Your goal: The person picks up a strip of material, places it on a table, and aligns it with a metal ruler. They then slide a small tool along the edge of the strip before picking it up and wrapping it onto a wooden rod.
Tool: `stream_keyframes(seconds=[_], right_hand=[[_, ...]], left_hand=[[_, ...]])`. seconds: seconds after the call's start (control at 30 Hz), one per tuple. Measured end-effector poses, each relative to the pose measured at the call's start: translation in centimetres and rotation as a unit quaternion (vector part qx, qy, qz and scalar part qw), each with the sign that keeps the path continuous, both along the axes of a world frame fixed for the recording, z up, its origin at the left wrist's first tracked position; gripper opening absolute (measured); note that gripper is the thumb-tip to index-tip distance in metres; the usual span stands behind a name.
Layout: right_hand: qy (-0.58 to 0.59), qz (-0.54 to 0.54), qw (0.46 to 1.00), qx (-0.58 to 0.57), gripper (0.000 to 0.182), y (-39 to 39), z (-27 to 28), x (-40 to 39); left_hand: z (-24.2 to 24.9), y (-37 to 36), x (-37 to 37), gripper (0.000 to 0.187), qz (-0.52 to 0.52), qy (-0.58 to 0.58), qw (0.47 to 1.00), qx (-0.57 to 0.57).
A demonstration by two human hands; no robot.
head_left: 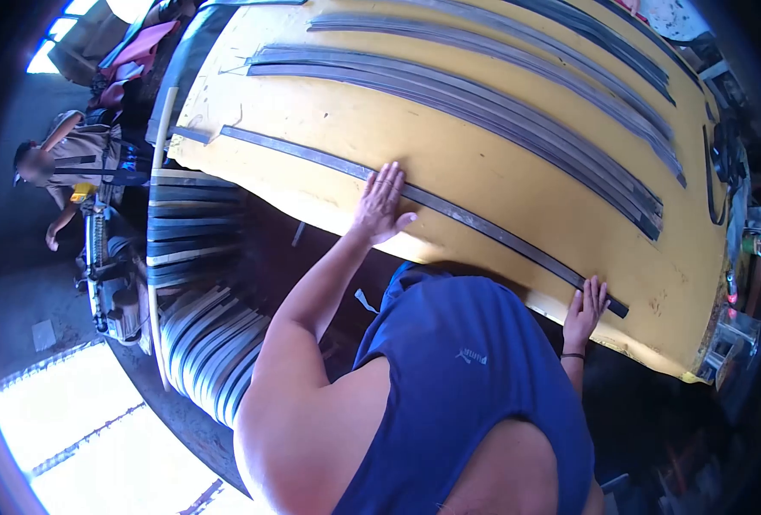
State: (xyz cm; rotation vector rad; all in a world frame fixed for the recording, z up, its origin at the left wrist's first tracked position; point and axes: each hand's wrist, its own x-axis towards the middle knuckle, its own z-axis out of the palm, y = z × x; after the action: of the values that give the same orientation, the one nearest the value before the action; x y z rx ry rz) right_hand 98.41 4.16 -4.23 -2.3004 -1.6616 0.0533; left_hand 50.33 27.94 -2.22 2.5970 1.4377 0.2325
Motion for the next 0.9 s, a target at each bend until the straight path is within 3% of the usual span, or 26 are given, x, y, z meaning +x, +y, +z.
stream_keyframes(seconds=[0.33,0.4,0.6,0.67,0.9], right_hand=[[-0.066,-0.109,0.984,-0.126,0.041,1.0,2.0,-2.7],[-0.075,-0.123,0.977,-0.155,0.041,1.3,2.5,-2.9],[-0.083,-0.133,0.964,-0.213,0.043,2.0,3.6,-3.2],[-0.084,-0.137,0.960,-0.228,0.044,2.2,3.8,-3.3],[-0.048,-0.128,0.967,-0.215,0.046,2.0,3.9,-3.1]], left_hand=[[-2.3,11.0,-20.1,0.093,0.117,0.006,0.990,0.081],[-3.1,13.6,-24.6,0.091,0.208,0.025,0.976,0.063],[-3.6,20.9,-34.8,0.089,0.341,0.097,0.934,0.039],[-3.9,22.6,-37.2,0.089,0.402,0.058,0.913,0.036],[-4.3,22.8,-37.9,0.091,0.399,0.075,0.913,0.049]])
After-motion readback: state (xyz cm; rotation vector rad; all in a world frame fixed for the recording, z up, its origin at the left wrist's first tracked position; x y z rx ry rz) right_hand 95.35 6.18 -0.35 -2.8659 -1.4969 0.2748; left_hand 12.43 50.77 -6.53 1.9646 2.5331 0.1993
